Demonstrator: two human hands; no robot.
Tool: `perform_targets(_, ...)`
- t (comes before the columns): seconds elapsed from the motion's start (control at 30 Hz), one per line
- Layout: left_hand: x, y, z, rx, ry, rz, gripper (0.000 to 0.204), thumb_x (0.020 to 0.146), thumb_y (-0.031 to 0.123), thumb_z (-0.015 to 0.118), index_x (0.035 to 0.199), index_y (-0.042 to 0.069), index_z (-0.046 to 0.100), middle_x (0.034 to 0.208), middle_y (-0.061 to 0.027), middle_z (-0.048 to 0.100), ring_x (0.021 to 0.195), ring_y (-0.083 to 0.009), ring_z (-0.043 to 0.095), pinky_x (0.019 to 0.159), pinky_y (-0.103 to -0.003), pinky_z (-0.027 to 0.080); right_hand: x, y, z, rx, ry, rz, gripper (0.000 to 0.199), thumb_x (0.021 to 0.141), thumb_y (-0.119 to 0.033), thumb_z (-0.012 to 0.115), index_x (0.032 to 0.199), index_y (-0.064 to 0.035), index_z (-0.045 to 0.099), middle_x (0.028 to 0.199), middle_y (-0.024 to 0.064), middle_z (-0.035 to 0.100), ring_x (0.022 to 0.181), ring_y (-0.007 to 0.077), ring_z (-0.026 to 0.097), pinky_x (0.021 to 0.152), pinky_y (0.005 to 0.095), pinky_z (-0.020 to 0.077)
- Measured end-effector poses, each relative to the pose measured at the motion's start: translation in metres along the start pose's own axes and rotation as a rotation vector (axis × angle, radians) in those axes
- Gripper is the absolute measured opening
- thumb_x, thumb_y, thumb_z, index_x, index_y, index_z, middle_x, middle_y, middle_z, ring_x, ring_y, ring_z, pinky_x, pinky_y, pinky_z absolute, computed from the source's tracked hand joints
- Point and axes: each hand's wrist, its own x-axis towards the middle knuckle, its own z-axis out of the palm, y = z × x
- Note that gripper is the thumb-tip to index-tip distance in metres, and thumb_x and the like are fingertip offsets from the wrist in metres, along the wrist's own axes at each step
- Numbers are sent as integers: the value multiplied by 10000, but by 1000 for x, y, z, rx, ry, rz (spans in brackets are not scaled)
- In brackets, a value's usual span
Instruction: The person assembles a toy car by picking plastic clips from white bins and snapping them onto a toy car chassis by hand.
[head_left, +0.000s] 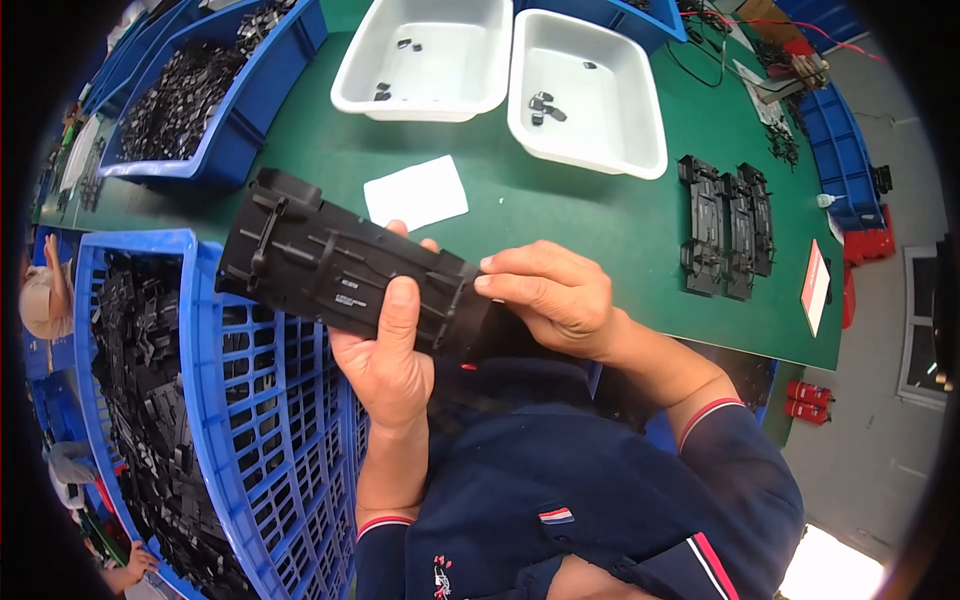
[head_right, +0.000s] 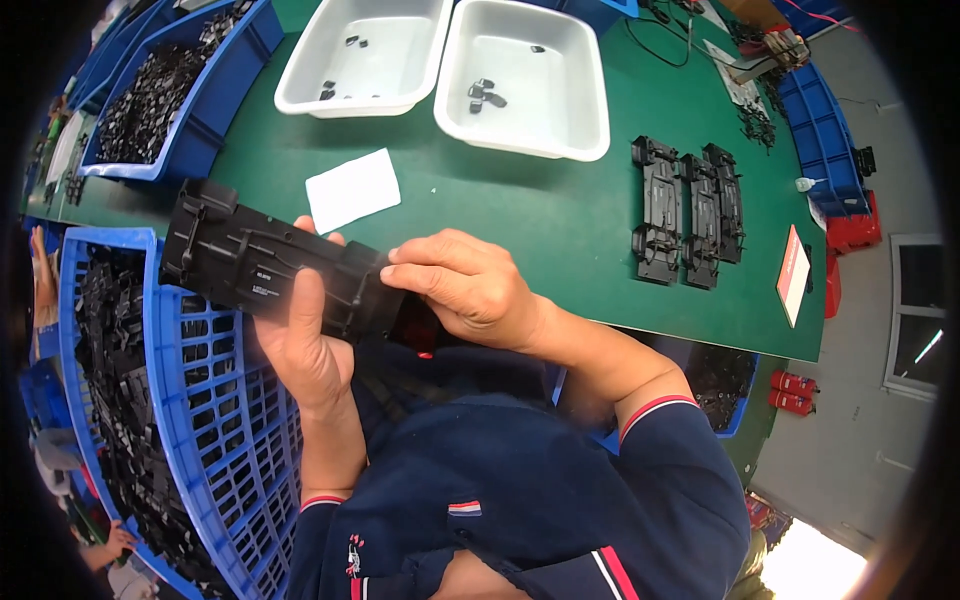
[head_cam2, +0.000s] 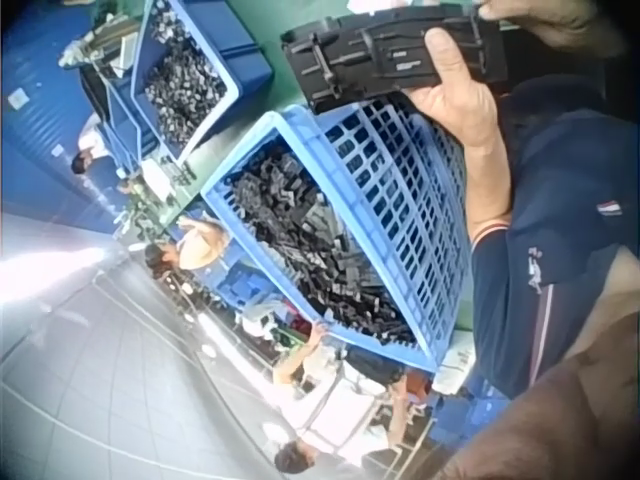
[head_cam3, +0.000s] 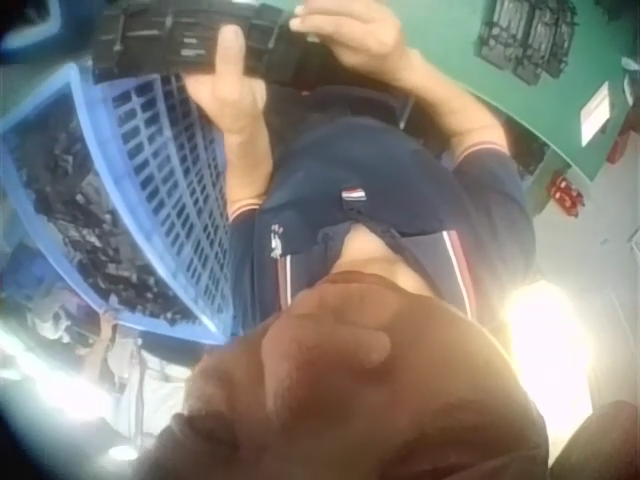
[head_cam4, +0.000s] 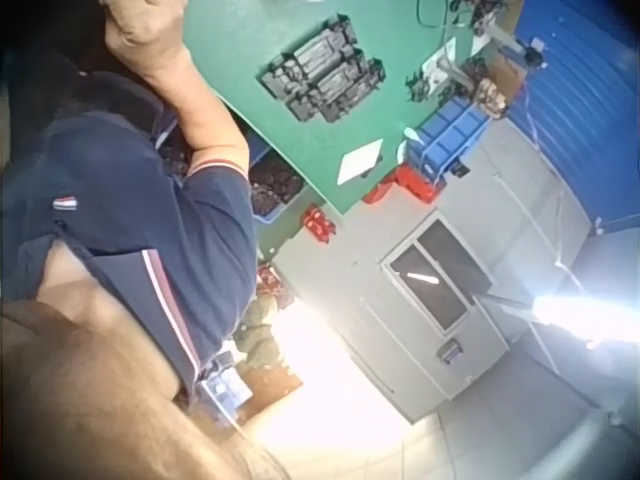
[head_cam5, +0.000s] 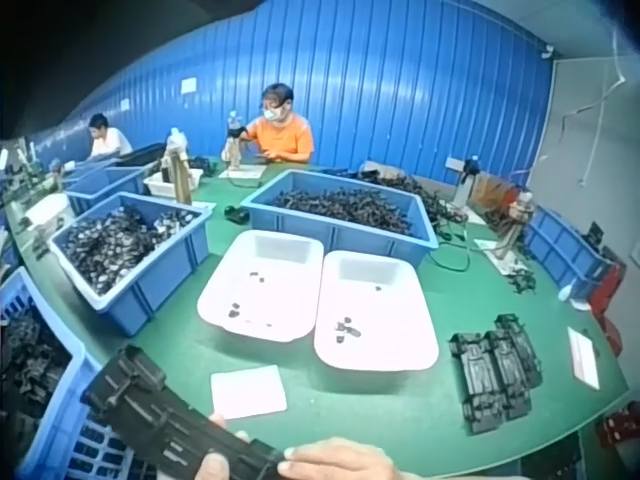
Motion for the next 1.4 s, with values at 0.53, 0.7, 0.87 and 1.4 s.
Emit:
perform_targets(0.53,11,-10,-14,-49,11,15,486,897,-48,541,1357,37,408,1257,-200,543,1109,-265,584,971,-401,483,62,175,-77,-693,-420,811,267,782,-193,685,1003,-43,698,920,163,684,865,285,655,770,378,514)
perform_targets(0.7,6,-4,-16,-17,-57,55,469,894,-41,552,1341,25,426,1248,-195,554,1119,-260,580,973,-401,482,70,169,-72,-627,-400,802,140,737,-128,676,841,-38,701,810,141,683,761,281,650,730,365,520)
perform_targets(0.87,5,-6,-17,-16,-41,60,463,887,-33,569,1329,25,443,1246,-199,560,1096,-264,594,966,-399,483,69,150,-88,15,55,926,146,726,-100,643,816,15,650,749,75,625,679,152,606,624,282,503)
perform_targets(1.4,-15,-1,-21,126,-171,345,391,892,-40,553,1276,-17,483,1256,-200,553,1073,-276,610,946,-391,492,18,-15,-16,878,-139,1091,100,852,-48,666,936,6,657,768,23,629,594,70,572,537,203,482)
